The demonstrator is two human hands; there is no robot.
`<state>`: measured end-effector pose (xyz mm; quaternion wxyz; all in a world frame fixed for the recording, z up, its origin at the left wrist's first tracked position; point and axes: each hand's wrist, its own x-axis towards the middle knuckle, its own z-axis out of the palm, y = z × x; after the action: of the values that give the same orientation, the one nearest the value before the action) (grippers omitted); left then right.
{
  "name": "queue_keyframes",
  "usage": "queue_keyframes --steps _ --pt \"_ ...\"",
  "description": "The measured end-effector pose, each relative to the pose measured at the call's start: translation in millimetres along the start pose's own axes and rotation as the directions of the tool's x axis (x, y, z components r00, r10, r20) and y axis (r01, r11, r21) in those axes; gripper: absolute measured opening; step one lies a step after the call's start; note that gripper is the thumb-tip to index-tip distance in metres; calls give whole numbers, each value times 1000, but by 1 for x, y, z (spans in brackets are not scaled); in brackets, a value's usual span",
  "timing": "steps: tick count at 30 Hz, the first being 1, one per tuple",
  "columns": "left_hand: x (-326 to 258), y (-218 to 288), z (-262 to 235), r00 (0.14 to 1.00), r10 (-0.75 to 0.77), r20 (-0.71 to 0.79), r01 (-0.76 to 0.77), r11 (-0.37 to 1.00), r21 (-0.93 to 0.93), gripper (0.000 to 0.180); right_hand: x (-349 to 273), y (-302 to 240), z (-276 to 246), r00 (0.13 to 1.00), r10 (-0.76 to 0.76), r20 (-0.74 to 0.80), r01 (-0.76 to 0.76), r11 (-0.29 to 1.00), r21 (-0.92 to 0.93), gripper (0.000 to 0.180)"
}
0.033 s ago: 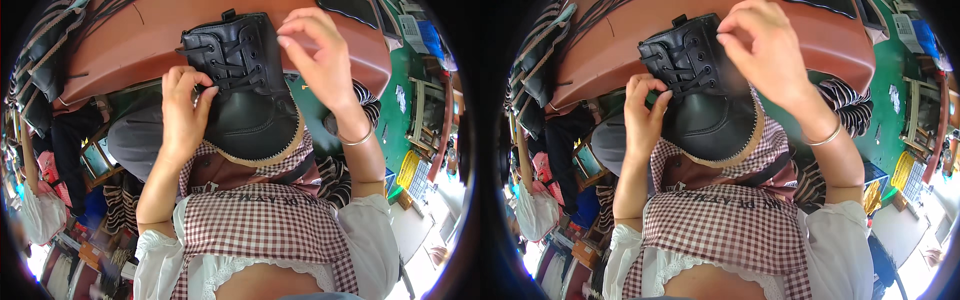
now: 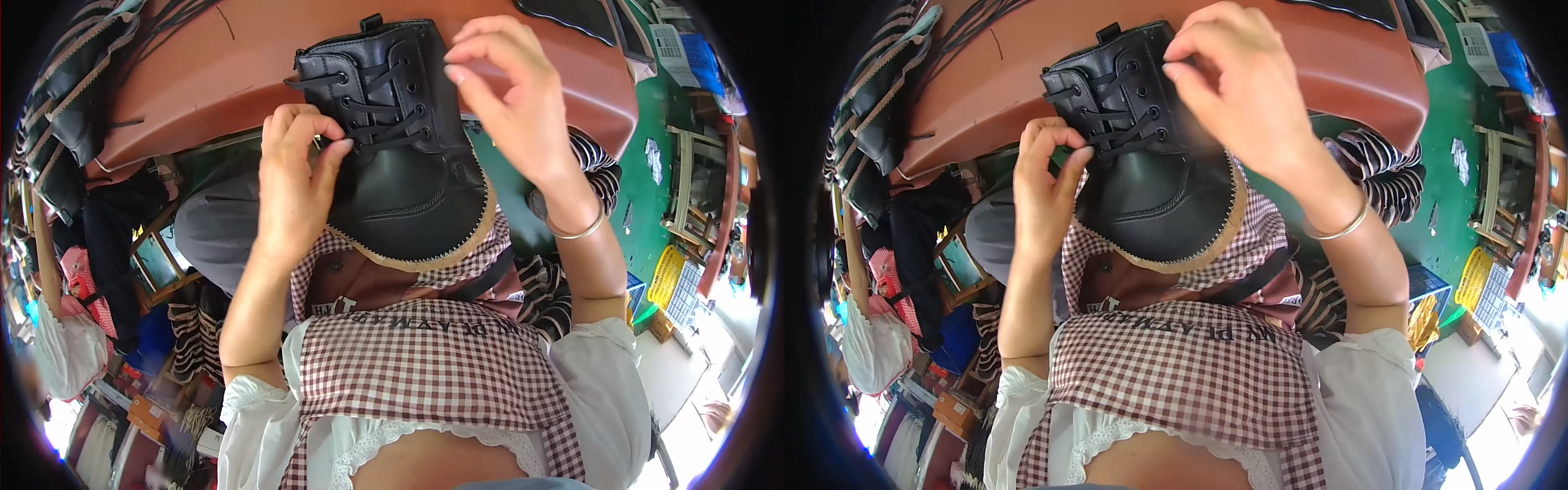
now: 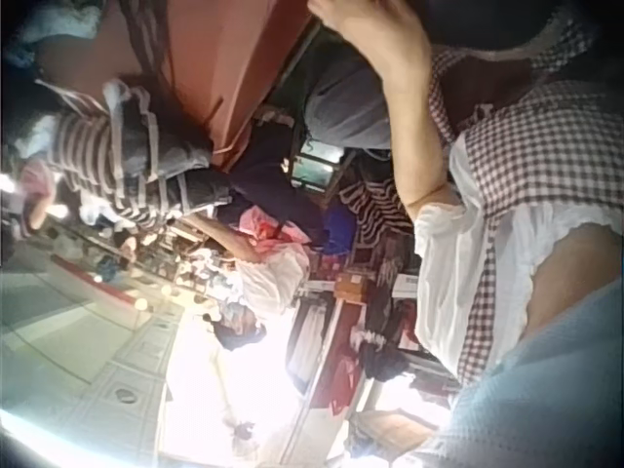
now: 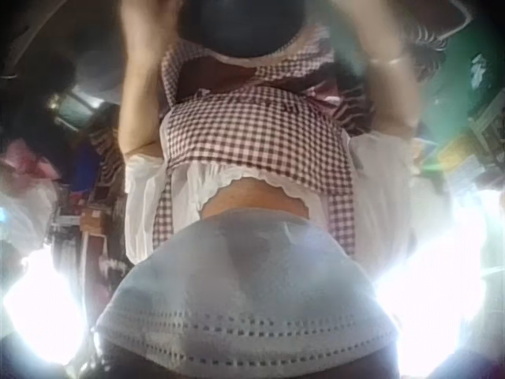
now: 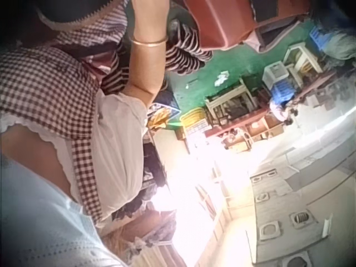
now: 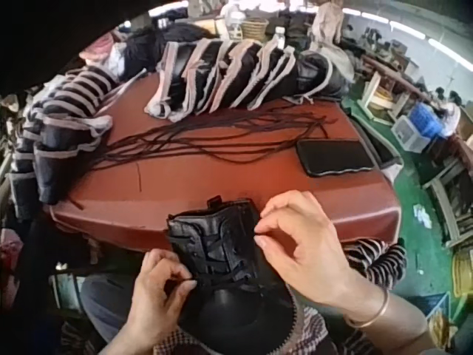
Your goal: Lacing multiple pairs of black leather boots at a factory workbench.
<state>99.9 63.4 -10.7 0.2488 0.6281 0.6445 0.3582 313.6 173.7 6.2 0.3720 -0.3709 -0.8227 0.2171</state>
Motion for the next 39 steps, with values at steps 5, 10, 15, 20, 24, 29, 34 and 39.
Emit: queue_keyframes --steps 5,10,15,20,24,29,34,39 --pt "-3 -8 -52 986 -89 140 87 996 21 10 -12 -3 16 991 -133 26 133 991 -16 17" --pt "-30 -62 -124 944 -305 -123 297 951 -84 9 -4 -35 26 970 -210 119 226 963 -145 14" --pt "-27 -81 -139 872 -337 -354 272 937 -221 14 7 -36 36 970 -121 211 137 989 -61 7" --pt "-19 -68 -122 875 -412 -253 -148 271 -951 35 5 -44 44 946 -29 324 95 977 -189 7" --pt "-14 -20 -55 900 -406 -160 192 698 -690 27 -6 8 70 813 -583 10 580 806 -118 9" --pt "-7 -3 -3 990 -113 -88 89 968 -236 9 5 -30 49 920 -253 301 274 961 -28 10" --pt "-2 -11 4 986 -52 -158 17 976 -218 8 7 -39 40 847 113 519 -53 990 -128 10" --pt "4 0 -4 994 -86 -62 79 992 -97 7 7 -39 39 846 117 519 -59 990 -126 11"
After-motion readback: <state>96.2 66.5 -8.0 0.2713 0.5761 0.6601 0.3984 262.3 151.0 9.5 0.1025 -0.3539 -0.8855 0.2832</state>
